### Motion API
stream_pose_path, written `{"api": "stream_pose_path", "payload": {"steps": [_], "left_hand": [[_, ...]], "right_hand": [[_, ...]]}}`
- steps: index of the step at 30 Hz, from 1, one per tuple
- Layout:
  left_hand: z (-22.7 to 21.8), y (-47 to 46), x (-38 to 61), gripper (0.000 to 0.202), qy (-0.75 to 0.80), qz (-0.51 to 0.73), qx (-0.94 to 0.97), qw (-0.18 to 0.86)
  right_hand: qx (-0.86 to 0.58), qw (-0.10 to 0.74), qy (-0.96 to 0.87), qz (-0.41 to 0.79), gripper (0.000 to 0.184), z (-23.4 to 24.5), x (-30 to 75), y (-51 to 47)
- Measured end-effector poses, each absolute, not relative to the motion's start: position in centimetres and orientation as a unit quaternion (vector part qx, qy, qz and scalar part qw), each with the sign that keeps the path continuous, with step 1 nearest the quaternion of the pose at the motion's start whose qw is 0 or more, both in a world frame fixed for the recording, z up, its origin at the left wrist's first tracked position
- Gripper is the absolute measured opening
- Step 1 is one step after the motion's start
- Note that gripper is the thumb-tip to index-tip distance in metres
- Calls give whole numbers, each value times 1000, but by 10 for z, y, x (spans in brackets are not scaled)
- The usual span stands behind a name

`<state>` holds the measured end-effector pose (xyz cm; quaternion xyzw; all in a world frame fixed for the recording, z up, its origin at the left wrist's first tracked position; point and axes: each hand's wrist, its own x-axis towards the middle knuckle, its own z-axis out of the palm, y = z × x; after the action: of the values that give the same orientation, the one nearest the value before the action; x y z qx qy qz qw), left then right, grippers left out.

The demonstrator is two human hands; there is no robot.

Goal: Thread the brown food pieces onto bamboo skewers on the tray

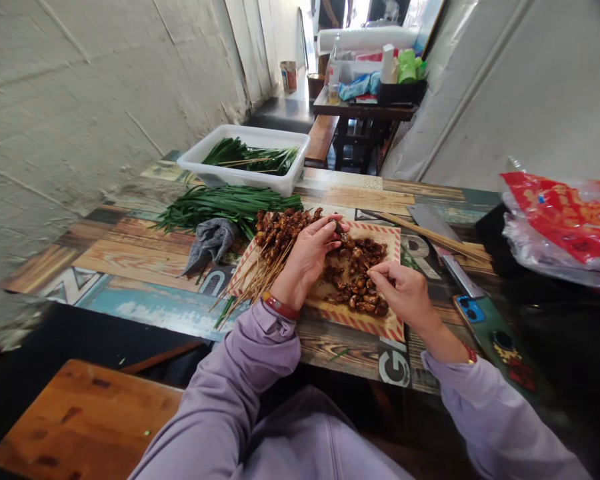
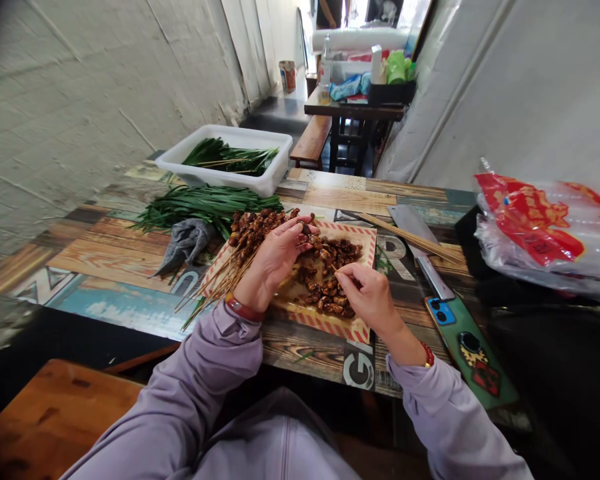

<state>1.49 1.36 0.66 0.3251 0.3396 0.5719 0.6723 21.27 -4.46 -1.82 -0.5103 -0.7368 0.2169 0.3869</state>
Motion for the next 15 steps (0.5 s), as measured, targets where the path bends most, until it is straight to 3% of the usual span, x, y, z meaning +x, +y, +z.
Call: {"api": "stream_pose_path", "payload": {"steps": [8, 15], "left_hand": [[13, 12, 21, 41, 303, 585, 282, 697], [6, 4, 31, 32, 283, 504, 350, 737]], "right_hand": [[-526, 401, -707, 250, 23, -15, 210, -45], [-548, 418, -681, 249, 24, -16, 209, -42]]}}
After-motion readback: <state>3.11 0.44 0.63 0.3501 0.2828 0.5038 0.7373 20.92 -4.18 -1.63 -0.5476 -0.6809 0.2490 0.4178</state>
